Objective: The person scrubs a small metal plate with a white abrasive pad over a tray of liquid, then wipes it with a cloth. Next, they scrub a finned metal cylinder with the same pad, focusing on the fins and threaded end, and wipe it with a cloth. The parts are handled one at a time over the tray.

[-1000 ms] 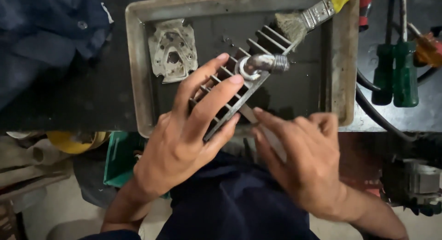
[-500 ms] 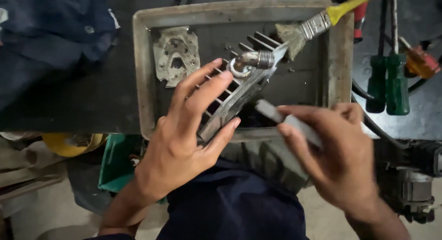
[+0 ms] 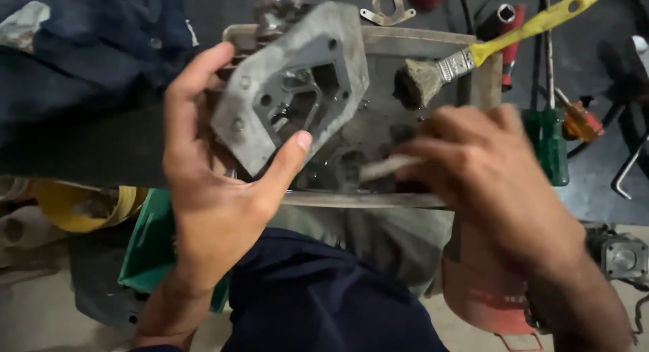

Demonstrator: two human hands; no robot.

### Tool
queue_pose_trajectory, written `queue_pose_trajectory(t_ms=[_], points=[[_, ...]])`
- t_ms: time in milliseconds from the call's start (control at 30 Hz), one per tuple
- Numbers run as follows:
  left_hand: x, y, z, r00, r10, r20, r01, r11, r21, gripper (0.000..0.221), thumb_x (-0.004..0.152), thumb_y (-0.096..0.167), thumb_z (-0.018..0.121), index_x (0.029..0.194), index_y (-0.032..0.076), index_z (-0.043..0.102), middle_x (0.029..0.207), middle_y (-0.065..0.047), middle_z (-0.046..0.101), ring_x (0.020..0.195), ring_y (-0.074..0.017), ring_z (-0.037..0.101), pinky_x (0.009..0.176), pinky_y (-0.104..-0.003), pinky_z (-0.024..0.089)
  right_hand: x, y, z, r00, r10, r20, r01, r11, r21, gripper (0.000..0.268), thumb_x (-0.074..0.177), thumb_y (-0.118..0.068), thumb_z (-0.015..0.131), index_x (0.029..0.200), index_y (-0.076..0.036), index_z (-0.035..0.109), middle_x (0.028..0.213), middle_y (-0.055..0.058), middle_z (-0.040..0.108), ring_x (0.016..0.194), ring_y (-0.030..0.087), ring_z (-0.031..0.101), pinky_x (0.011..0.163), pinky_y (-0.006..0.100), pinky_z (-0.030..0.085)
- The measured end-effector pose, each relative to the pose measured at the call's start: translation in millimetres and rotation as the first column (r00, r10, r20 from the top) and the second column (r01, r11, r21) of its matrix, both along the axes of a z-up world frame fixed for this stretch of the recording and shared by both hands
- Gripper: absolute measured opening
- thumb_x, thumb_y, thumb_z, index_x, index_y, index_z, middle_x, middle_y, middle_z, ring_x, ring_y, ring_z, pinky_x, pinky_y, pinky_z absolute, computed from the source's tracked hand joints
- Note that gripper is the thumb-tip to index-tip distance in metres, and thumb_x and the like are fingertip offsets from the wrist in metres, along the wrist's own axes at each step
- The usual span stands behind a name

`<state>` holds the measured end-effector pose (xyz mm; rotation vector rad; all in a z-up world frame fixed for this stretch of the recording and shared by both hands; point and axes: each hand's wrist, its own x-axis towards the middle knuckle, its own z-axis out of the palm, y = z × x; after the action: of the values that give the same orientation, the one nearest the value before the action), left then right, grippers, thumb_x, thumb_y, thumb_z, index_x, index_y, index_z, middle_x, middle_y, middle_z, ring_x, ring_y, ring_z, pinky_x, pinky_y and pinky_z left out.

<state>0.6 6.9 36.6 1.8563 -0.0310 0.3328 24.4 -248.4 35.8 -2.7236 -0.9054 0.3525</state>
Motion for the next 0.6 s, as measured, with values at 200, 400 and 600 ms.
queue_pose_trajectory(t_ms=[200, 400, 600], points=[[0, 4, 6, 0.999, -0.023, 0.027, 0.022, 1.0, 0.02, 0.073, 0.089, -0.001, 0.082, 0.147, 0.0, 0.038, 0.14, -0.02, 0.055, 0.128, -0.0281, 0.061, 0.114, -0.032, 0.053, -4, 5, 2, 0.981, 0.014, 0.192, -0.009, 1.0, -0.023, 0.025, 0.095, -0.043, 0.067, 0.112, -0.029, 0.077, 0.096, -0.007, 0.067, 0.09, 0.02, 0.063, 0.079, 0.043, 0.032], [-3, 16, 3, 0.961, 0.178, -0.213, -0.178, 0.984, 0.019, 0.074, 0.081, 0.012, 0.086, 0.146, 0.014, 0.05, 0.106, -0.002, 0.061, 0.085, -0.0092, 0.058, 0.074, -0.02, 0.052, 15, -14, 28, 0.981, -0.042, 0.191, 0.029, 0.997, 0.072, 0.051, 0.082, -0.043, 0.079, 0.128, -0.02, 0.072, 0.114, -0.002, 0.079, 0.102, 0.019, 0.071, 0.099, 0.051, 0.038], [-9, 25, -8, 0.978, 0.204, -0.035, -0.205, 0.936, -0.285, 0.071, 0.087, 0.005, 0.079, 0.147, 0.007, 0.043, 0.139, -0.017, 0.062, 0.124, -0.0264, 0.067, 0.112, -0.031, 0.06, 119, 1, 15, 0.88, -0.075, 0.469, -0.022, 0.98, 0.199, 0.013, 0.119, 0.0, 0.07, 0.127, 0.003, 0.081, 0.117, 0.014, 0.081, 0.077, 0.023, 0.068, 0.068, 0.038, 0.051]])
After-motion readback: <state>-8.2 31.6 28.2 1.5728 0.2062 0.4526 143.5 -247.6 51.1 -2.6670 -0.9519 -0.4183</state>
